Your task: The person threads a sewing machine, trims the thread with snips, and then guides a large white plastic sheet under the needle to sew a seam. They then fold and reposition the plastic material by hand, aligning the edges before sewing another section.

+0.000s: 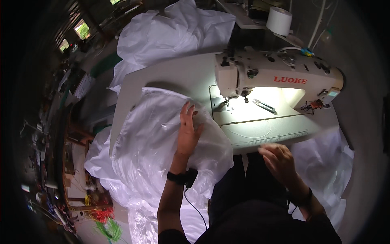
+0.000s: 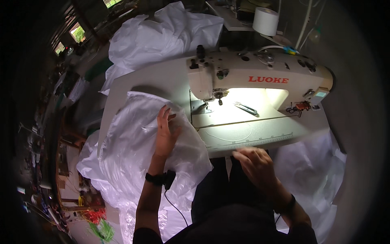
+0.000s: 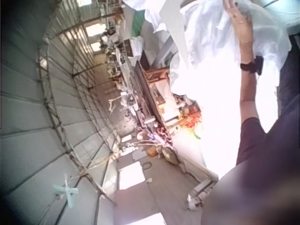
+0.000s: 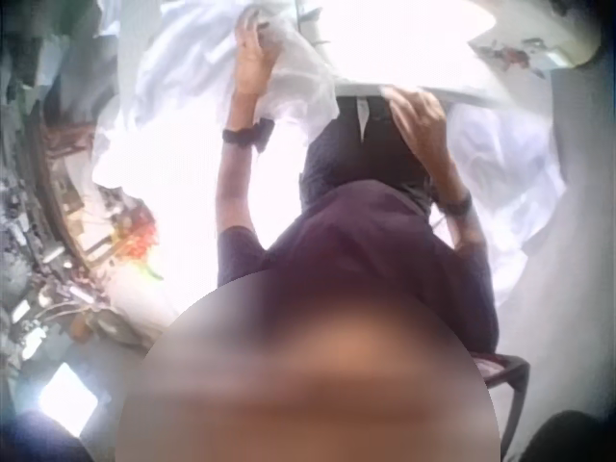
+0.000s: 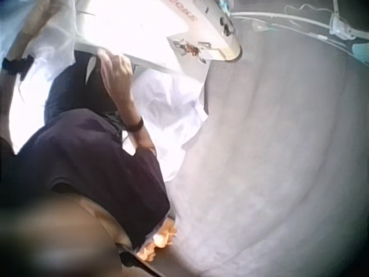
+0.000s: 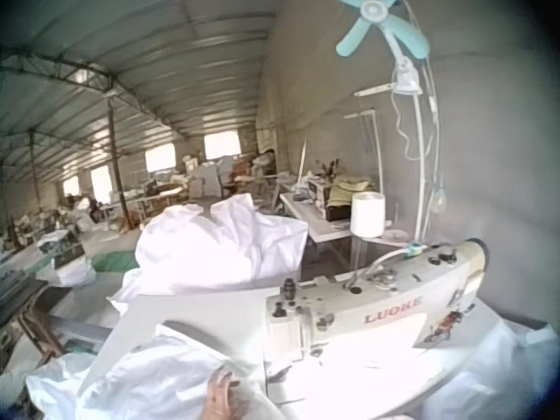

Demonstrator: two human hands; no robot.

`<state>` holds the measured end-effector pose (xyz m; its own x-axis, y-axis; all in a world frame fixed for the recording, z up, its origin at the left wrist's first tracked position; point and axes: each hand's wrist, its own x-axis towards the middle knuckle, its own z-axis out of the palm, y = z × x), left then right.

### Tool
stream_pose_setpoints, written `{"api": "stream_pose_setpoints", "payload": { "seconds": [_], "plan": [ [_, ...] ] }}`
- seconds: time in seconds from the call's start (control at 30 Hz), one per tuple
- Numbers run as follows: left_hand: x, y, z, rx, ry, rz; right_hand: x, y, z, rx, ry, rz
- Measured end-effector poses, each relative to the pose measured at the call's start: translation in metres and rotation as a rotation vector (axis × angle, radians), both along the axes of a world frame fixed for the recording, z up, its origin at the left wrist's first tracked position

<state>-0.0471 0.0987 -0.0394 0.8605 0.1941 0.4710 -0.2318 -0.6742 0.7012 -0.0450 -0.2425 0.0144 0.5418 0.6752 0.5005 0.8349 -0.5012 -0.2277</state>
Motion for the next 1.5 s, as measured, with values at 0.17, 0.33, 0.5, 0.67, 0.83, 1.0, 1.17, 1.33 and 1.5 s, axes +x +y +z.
{"api": "stream_pose_setpoints", "payload": {
  "seconds": [0.17, 0.33, 0.5, 0.67, 0.83, 1.0, 1.17, 1.33, 1.5],
  "plan": [
    [0.014, 0.003, -0.002, 0.409, 0.051, 0.051, 0.034, 0.056, -0.036, -0.212, -0.217, 0.151],
    [0.027, 0.013, -0.004, 0.566, 0.162, 0.037, 0.05, 0.086, -0.057, -0.036, -0.176, 0.469],
    [0.051, 0.001, -0.005, 0.551, 0.15, -0.195, 0.048, 0.063, -0.07, 0.147, 0.15, 0.437],
    [0.09, -0.005, -0.013, 0.601, 0.103, -0.254, 0.052, 0.057, -0.07, 0.194, 0.197, 0.271],
    [0.113, 0.003, -0.01, 0.653, 0.241, -0.26, 0.059, 0.067, -0.066, 0.112, 0.119, 0.224],
    [0.093, -0.008, -0.005, 0.659, 0.183, -0.292, 0.05, 0.058, -0.067, 0.149, 0.197, 0.222],
    [0.087, -0.011, -0.014, 0.657, 0.127, -0.192, 0.048, 0.062, -0.071, 0.113, 0.125, 0.187],
    [0.113, 0.005, -0.026, 0.695, 0.132, -0.223, 0.058, 0.072, -0.068, 0.117, 0.089, 0.157],
    [0.1, -0.002, -0.027, 0.737, 0.158, -0.184, 0.063, 0.072, -0.058, 0.202, 0.141, 0.089]
  ]
}}
